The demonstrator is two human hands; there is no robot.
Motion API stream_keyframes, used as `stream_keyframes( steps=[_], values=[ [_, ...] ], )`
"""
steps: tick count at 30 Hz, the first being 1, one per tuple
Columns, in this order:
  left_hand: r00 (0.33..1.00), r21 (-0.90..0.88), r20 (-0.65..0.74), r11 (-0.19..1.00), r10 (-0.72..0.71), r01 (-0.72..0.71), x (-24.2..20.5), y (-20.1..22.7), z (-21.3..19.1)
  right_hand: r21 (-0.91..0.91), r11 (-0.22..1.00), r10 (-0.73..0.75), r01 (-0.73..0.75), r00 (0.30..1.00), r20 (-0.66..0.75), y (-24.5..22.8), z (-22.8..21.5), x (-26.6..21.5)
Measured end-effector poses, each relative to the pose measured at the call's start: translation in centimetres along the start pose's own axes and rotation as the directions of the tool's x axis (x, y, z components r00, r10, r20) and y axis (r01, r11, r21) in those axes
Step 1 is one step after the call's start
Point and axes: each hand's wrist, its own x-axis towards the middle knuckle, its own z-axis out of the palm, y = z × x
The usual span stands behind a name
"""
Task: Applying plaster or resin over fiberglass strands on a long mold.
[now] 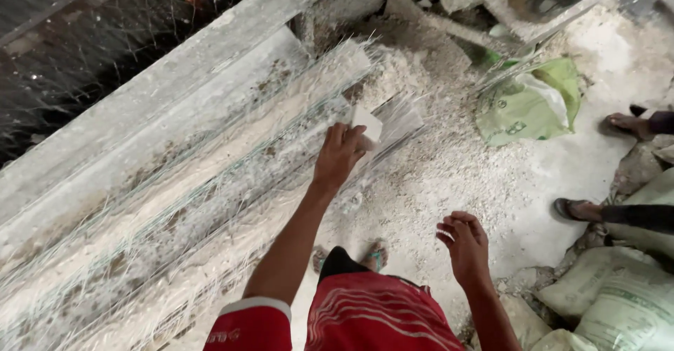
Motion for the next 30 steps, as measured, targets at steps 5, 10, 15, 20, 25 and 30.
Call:
stream_keyframes(
  steps=[5,10,15,20,25,30],
  values=[
    [1.0,0.035,0.016,0.999,0.018,-0.018,2.5,0.1,3.7,-0.011,1.0,0.011,-0.011,1.0,-0.029,-0.1,-1.3,0.5],
    [0.998,0.004,0.041,0.999,-0.041,0.04,6.4,0.6,6.3,0.023,1.0,0.006,-0.006,1.0,-0.026,-0.6,-1.5,1.3],
    [0.952,-0.146,0.076,0.941,-0.296,0.304,9.2,2.3,7.7,0.003,1.0,0.028,-0.028,0.999,-0.044,-0.4,-2.1,1.3],
    [0.867,-0.215,0.041,0.843,-0.496,0.493,10.0,3.1,8.8,-0.028,0.998,0.054,-0.055,0.998,-0.037,-1.1,-1.8,0.9],
    [0.801,-0.365,0.034,0.738,-0.598,0.567,8.5,1.4,11.3,-0.085,0.992,0.091,-0.092,0.996,-0.011,-0.9,0.5,1.0],
    [0.802,-0.249,-0.081,0.791,-0.592,0.559,3.7,3.5,2.4,-0.165,0.976,0.157,-0.143,0.985,0.072,0.0,3.6,1.3]
  ],
)
